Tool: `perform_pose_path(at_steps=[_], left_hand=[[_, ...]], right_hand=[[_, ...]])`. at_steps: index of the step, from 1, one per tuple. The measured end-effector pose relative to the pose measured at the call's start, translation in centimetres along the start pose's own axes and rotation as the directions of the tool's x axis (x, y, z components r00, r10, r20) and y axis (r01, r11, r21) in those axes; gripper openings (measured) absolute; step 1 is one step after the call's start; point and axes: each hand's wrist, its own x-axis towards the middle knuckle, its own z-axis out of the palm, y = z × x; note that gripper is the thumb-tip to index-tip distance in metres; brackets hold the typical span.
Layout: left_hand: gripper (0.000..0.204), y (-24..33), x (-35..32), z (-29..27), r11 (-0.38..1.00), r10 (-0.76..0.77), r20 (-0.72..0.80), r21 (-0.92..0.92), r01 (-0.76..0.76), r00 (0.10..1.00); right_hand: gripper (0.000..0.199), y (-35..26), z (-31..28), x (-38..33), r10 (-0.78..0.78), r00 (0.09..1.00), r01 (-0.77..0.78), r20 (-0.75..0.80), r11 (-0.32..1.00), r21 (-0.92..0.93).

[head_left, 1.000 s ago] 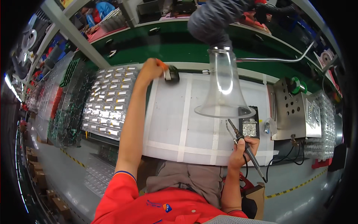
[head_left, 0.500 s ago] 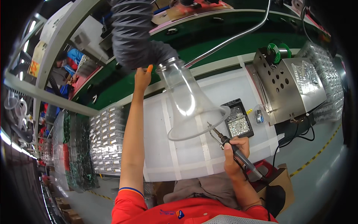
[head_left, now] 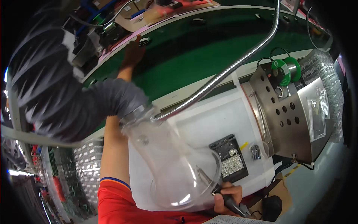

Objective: Soldering electronic components onto a printed circuit board at an industrial workstation.

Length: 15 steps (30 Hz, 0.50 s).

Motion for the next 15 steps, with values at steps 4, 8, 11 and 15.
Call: perform_pose_path(at_steps=[4, 8, 11, 15], left_hand=[[0.043, -0.9, 1.7, 0.7, 0.991, 0.131, 0.058, -0.029, -0.130, 0.990], [0.041, -0.5, 1.3, 0.6, 0.963, 0.265, 0.117, -0.076, -0.257, 0.957], [0.044, -4.1, -3.4, -3.7, 0.989, 0.130, 0.105, -0.092, -0.120, 0.986], [0.050, -5.5, -9.5, -6.4, 0.992, 0.074, 0.100, -0.106, -0.063, 0.992]], right_hand=[[0.034, 0.6, -0.2, -0.3, -0.068, 0.997, 0.066, -0.037, 0.997, -0.046], [0.032, 0.0, -0.6, 0.5, -0.090, 0.995, 0.084, -0.050, 0.990, -0.116], [0.029, -0.3, -0.4, 0.5, -0.071, 0.997, 0.071, 0.001, 0.996, -0.046], [0.021, -1.6, 0.3, 0.1, -0.003, 1.000, 0.004, 0.002, 0.999, -0.047]])
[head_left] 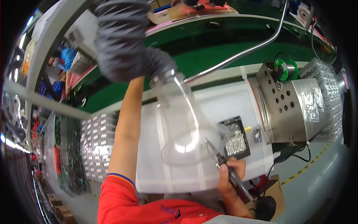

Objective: Soldering electronic components onto a printed circuit board at an industrial workstation.

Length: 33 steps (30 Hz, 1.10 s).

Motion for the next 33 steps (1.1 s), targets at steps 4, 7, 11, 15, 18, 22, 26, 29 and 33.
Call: perform_pose_path(at_steps=[4, 7, 11, 15, 18, 22, 26, 29, 33], left_hand=[[0.063, 3.0, -6.5, -2.1, 0.972, -0.224, 0.153, -0.032, 0.231, 0.963], [0.061, 5.0, -11.6, -3.9, 0.958, -0.284, -0.108, 0.019, 0.287, 0.953], [0.048, 3.6, -22.6, -9.2, 0.957, -0.252, -0.362, -0.232, 0.176, 0.897], [0.031, 12.9, -34.9, -13.8, 0.778, -0.536, -0.293, -0.535, 0.329, 0.792], [0.016, 15.4, -41.6, -11.9, 0.574, -0.683, 0.020, -0.603, 0.553, 0.730], [0.026, 20.8, -40.9, -8.6, 0.948, -0.270, -0.295, -0.247, 0.200, 0.916], [0.046, 21.6, -41.0, -9.8, 0.911, -0.330, -0.330, -0.356, 0.208, 0.884], [0.055, 22.1, -42.4, -11.8, 0.933, -0.345, -0.258, -0.198, 0.300, 0.903], [0.052, 21.6, -44.7, -12.8, 0.867, -0.377, -0.065, -0.375, 0.327, 0.924]], right_hand=[[0.020, 0.7, 0.7, -0.5, -0.075, 0.988, 0.076, -0.132, 0.997, 0.005], [0.015, 2.0, 0.9, -0.1, -0.077, 0.971, 0.090, -0.224, 0.995, 0.046], [0.015, 1.7, 1.6, 0.4, -0.103, 0.968, 0.127, -0.229, 0.988, 0.093], [0.014, 1.2, 1.8, 0.4, -0.036, 0.964, 0.072, -0.262, 0.989, 0.132], [0.012, 0.3, 2.6, 0.1, -0.022, 0.976, 0.062, -0.218, 0.982, 0.176], [0.012, 0.4, 2.3, -0.1, -0.022, 0.960, 0.070, -0.279, 0.984, 0.166], [0.012, 0.7, 2.0, -0.1, -0.035, 0.963, 0.077, -0.268, 0.986, 0.149], [0.012, 0.7, 2.4, 0.0, -0.047, 0.956, 0.085, -0.289, 0.989, 0.121], [0.011, 0.6, 3.1, 0.0, -0.070, 0.955, 0.104, -0.288, 0.989, 0.106]])
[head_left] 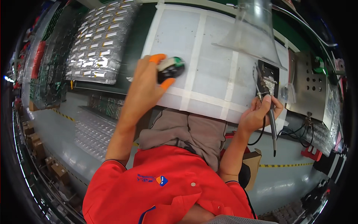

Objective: Soldering electronic components onto a printed circuit board at an industrial workstation.

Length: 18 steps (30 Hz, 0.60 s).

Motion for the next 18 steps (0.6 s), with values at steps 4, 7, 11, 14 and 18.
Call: perform_pose_path(at_steps=[4, 7, 11, 14, 18], left_hand=[[0.049, 2.6, 3.1, 5.5, 0.912, 0.302, -0.043, -0.277, -0.302, 0.952], [0.044, 3.7, 4.2, 7.0, 0.936, 0.328, 0.035, -0.149, -0.320, 0.944], [0.044, 2.9, 3.9, 0.6, 0.938, 0.346, -0.065, -0.003, -0.347, 0.936], [0.045, -3.9, 5.5, -6.7, 0.958, 0.135, -0.171, 0.274, -0.084, 0.976], [0.047, -16.7, 7.4, -14.0, 0.790, 0.043, -0.589, 0.515, 0.333, 0.807]], right_hand=[[0.012, 0.1, -0.1, 0.2, -0.048, 0.999, 0.048, -0.007, 0.999, -0.005], [0.016, 0.5, -0.6, 0.2, -0.008, 1.000, 0.008, 0.025, 1.000, -0.009], [0.015, 0.2, -0.3, 0.0, -0.027, 0.999, 0.027, 0.026, 1.000, 0.008], [0.013, -0.3, -0.1, 0.1, -0.049, 0.999, 0.049, 0.008, 0.998, -0.046], [0.013, -0.3, 0.1, 0.2, -0.046, 0.998, 0.047, 0.046, 0.999, -0.022]])
